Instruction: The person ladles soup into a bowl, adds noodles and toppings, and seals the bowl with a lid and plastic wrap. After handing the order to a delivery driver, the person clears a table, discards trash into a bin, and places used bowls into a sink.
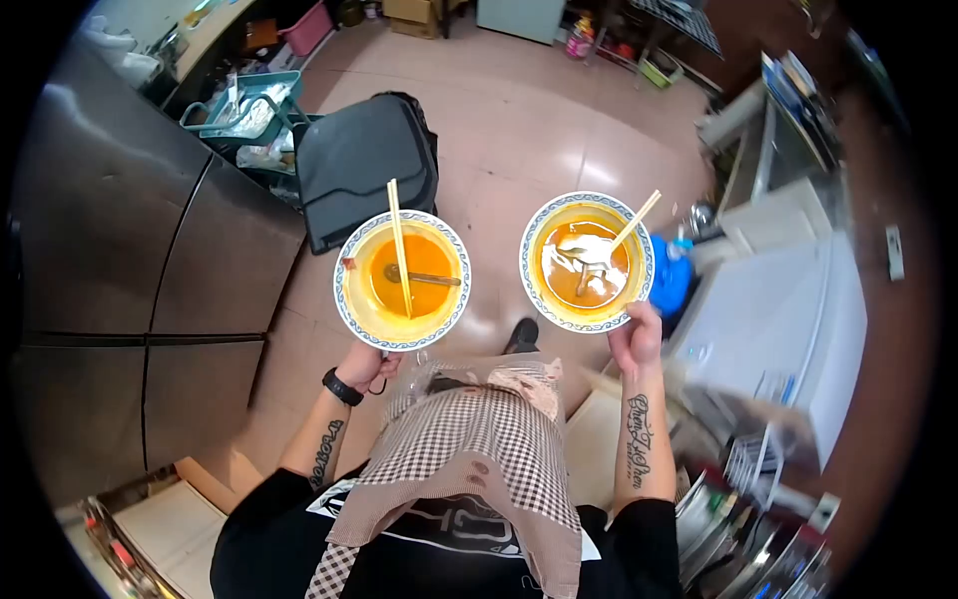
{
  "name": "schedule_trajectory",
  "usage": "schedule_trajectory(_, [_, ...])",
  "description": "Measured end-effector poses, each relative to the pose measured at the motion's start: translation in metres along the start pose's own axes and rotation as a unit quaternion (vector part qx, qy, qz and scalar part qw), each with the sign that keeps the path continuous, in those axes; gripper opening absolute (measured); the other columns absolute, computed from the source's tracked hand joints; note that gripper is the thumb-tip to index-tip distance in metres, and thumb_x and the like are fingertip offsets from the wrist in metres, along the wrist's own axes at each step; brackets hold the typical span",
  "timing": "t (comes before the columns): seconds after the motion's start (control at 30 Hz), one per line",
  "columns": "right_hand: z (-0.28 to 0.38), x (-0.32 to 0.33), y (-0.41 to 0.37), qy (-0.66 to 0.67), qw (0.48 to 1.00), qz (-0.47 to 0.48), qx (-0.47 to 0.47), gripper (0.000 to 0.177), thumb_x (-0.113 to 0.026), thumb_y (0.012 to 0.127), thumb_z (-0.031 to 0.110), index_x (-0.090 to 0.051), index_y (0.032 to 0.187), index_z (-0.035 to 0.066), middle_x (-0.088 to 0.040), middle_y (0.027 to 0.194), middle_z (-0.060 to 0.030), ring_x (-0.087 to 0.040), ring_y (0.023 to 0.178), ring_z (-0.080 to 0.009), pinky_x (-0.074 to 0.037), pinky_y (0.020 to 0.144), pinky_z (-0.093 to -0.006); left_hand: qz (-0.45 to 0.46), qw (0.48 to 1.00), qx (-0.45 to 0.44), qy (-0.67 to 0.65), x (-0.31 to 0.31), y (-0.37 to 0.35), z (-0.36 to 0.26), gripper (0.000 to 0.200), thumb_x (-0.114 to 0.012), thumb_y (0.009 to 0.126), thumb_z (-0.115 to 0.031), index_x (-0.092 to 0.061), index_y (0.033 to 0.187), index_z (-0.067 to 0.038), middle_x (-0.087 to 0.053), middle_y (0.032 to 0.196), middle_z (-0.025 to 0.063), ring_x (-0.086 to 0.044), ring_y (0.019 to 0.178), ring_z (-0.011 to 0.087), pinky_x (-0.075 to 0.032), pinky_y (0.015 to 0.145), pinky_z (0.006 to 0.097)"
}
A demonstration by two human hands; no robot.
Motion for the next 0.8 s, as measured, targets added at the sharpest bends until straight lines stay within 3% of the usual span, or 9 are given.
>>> schedule_trajectory(0.1, [0.036,-0.019,0.117,-0.033,0.998,0.036,-0.048,0.057,-0.051,0.078,0.008,-0.044,0.134,-0.001,-0.052,0.135,-0.0153,-0.052,0.123,-0.0267,-0.038,0.108,-0.0392,-0.048,0.995,-0.050,-0.070,-0.026,0.038,-0.050,0.027,-0.034,0.100,-0.021,-0.051,0.084,-0.008,-0.044,0.063,-0.0013,-0.034,0.047,0.0083,-0.030,0.046,0.0241])
schedule_trajectory(0.2, [0.057,-0.048,0.220,-0.058,0.987,0.066,-0.138,0.052,-0.050,0.079,0.009,-0.047,0.129,-0.004,-0.057,0.128,-0.0162,-0.056,0.117,-0.0274,-0.041,0.105,-0.0406,-0.127,0.983,-0.056,-0.121,-0.033,0.071,-0.078,0.023,-0.032,0.100,-0.020,-0.052,0.096,-0.009,-0.046,0.064,-0.0001,-0.031,0.046,0.0086,-0.029,0.045,0.0240])
schedule_trajectory(0.27, [0.045,-0.029,0.244,-0.059,0.980,0.101,-0.161,0.052,-0.049,0.079,0.010,-0.047,0.129,-0.003,-0.057,0.128,-0.0162,-0.056,0.117,-0.0280,-0.042,0.104,-0.0425,-0.178,0.971,-0.061,-0.144,-0.040,0.079,-0.040,0.023,-0.030,0.100,-0.017,-0.052,0.101,-0.010,-0.047,0.066,0.0006,-0.029,0.044,0.0088,-0.030,0.045,0.0247])
schedule_trajectory(0.5, [0.024,-0.100,0.391,-0.051,0.939,0.229,-0.252,0.053,-0.049,0.078,0.012,-0.047,0.129,-0.001,-0.057,0.128,-0.0155,-0.057,0.116,-0.0283,-0.044,0.102,-0.0427,-0.272,0.931,-0.155,-0.187,-0.056,0.120,-0.080,0.024,-0.031,0.100,-0.019,-0.052,0.097,-0.007,-0.046,0.064,0.0002,-0.030,0.044,0.0089,-0.031,0.045,0.0249])
schedule_trajectory(0.57, [0.014,-0.093,0.423,-0.066,0.929,0.236,-0.278,0.053,-0.050,0.077,0.013,-0.048,0.128,-0.002,-0.058,0.127,-0.0155,-0.057,0.115,-0.0287,-0.044,0.102,-0.0436,-0.310,0.918,-0.166,-0.180,-0.079,0.123,-0.074,0.025,-0.032,0.100,-0.020,-0.052,0.095,-0.007,-0.046,0.063,0.0001,-0.031,0.044,0.0088,-0.032,0.045,0.0247])
schedule_trajectory(0.7, [-0.007,-0.143,0.472,-0.084,0.901,0.259,-0.338,0.051,-0.049,0.078,0.013,-0.048,0.127,-0.001,-0.059,0.124,-0.0145,-0.058,0.113,-0.0276,-0.046,0.099,-0.0428,-0.377,0.864,-0.162,-0.292,-0.090,0.115,-0.102,0.023,-0.037,0.100,-0.020,-0.053,0.090,-0.006,-0.047,0.063,0.0011,-0.036,0.046,0.0108,-0.035,0.046,0.0274])
schedule_trajectory(0.8, [-0.023,-0.145,0.512,-0.115,0.892,0.248,-0.361,0.051,-0.049,0.078,0.014,-0.048,0.127,-0.001,-0.060,0.124,-0.0140,-0.059,0.112,-0.0274,-0.046,0.099,-0.0427,-0.394,0.840,-0.183,-0.325,-0.102,0.115,-0.085,0.024,-0.038,0.101,-0.023,-0.053,0.095,-0.006,-0.047,0.064,0.0011,-0.036,0.045,0.0109,-0.034,0.045,0.0268])
Point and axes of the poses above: each hand's wrist, its own y-axis towards the middle knuckle, its own x-axis out of the back of the hand, z = x × y, the point moved 8 cm from there along y, towards the middle knuckle
